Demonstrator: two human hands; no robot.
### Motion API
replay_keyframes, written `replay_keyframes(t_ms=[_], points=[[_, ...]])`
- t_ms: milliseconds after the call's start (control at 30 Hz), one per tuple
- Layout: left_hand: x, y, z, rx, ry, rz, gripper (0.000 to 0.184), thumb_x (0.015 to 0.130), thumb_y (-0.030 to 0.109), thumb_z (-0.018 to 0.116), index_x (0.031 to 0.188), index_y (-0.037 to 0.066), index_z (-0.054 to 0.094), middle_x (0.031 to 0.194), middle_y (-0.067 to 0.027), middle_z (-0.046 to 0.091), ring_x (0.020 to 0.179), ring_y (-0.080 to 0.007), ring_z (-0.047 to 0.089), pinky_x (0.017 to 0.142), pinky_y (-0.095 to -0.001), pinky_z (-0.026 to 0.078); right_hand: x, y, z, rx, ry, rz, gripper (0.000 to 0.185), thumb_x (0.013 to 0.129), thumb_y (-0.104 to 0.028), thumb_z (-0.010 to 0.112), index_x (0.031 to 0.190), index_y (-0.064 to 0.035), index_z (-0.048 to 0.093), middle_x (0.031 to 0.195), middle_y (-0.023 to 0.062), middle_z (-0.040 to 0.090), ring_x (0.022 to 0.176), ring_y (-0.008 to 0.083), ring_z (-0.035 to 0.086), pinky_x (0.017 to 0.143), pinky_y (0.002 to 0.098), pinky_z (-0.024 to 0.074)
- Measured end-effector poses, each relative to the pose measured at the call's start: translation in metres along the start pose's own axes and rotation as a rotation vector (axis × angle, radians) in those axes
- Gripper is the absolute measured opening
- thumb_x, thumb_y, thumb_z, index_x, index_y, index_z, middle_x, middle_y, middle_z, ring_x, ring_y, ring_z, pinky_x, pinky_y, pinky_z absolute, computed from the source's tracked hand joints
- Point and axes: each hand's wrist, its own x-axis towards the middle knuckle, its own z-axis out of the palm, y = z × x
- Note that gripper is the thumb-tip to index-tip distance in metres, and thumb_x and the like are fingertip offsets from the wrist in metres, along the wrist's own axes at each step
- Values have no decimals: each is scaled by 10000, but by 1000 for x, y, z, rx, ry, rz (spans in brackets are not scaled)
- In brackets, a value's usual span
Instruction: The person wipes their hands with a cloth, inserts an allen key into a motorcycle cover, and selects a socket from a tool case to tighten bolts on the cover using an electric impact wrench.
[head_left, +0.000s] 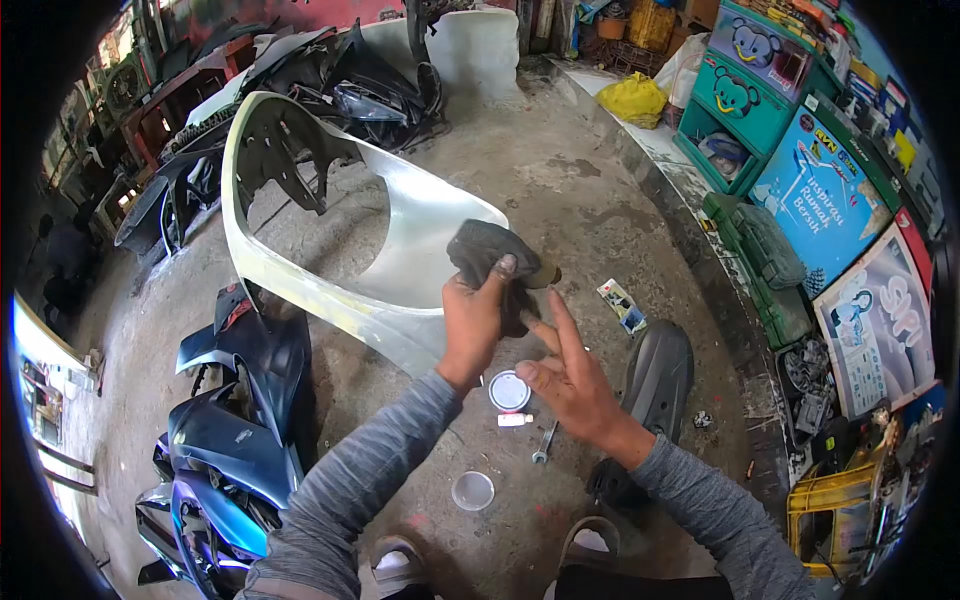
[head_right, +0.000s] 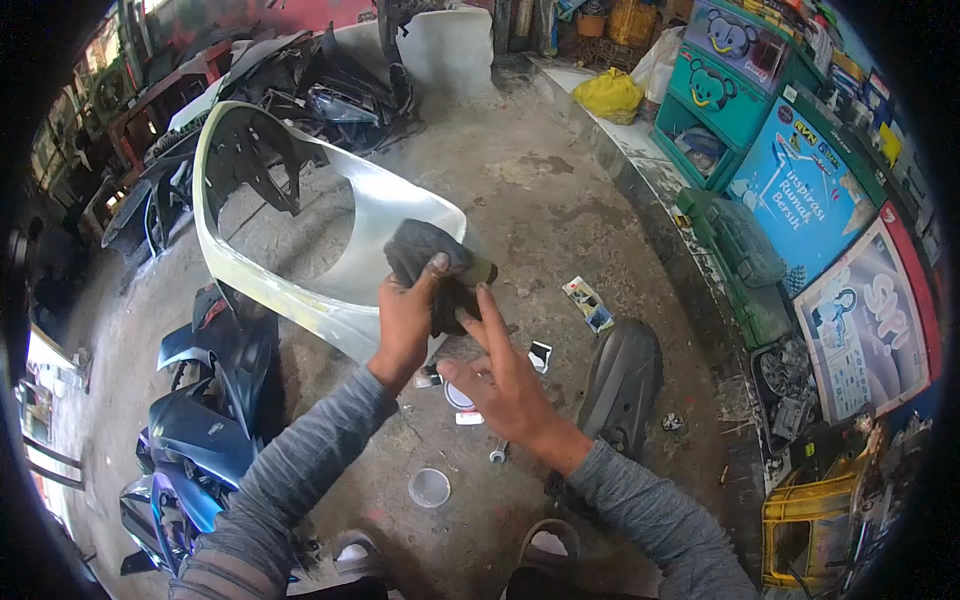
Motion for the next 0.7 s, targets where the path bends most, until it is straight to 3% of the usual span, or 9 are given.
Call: replay_keyframes(t_ms=[33,100,167,233,267,333,433,467,700], points=[[1,7,0,-193,-27,-151,282,931,245,642,1017,-23,654,820,-50,681,729,-163,635,685,-309,529,0,2,-4,19,-36,17,923,901,-330,653,1506,24,52,1190,302,579,802,203,674,693,283,523],[5,-3,-5,-325,-89,-225,355,958,304,600,1136,-3,595,940,-49,662,812,-193,638,750,-321,542,4,6,-12,49,-113,79,901,900,-327,661,1499,28,89,1059,233,616,738,168,638,640,263,497],[3,-12,-7,-540,-291,-478,413,973,334,563,1231,13,530,1115,-104,628,948,-201,637,825,-332,540,9,10,-18,77,-187,141,879,899,-324,668,1493,32,126,928,165,652,673,133,603,588,244,471],[-7,-14,-1,-514,-341,-425,412,980,340,546,1229,13,518,1131,-116,621,967,-207,634,844,-343,543,11,13,-21,74,-302,345,839,964,-444,546,1530,-46,72,846,71,627,657,91,530,613,230,429],[-8,-16,-1,-439,-358,-425,419,979,354,543,1220,13,521,1122,-120,622,966,-212,637,837,-349,548,11,15,-22,75,-302,345,839,964,-444,546,1530,-46,72,846,71,627,657,91,530,613,230,429],[-12,-15,-2,-338,-351,-466,431,980,383,532,1204,14,524,1113,-137,623,954,-228,647,815,-361,562,12,16,-24,634,-393,403,877,937,-661,383,1536,-88,97,822,52,599,597,104,493,585,249,401],[-12,-16,4,-485,-312,-473,466,981,413,515,1223,15,518,1122,-153,624,951,-243,656,809,-362,570,11,5,-19,998,-361,484,954,856,-798,256,1543,-153,106,796,42,566,564,116,447,565,274,365],[-12,-15,4,-484,-314,-472,466,981,413,515,1223,15,518,1122,-153,624,951,-243,656,809,-362,570,10,4,-18,1036,-326,516,969,818,-832,254,1547,-210,104,794,37,543,554,127,416,563,287,346],[-13,-9,3,-684,-441,-586,510,1004,437,442,1289,17,498,1252,-140,586,1093,-253,606,948,-381,503,1,-4,-11,1190,-297,475,982,789,-861,233,1547,-252,97,824,44,538,569,137,410,561,291,351]])
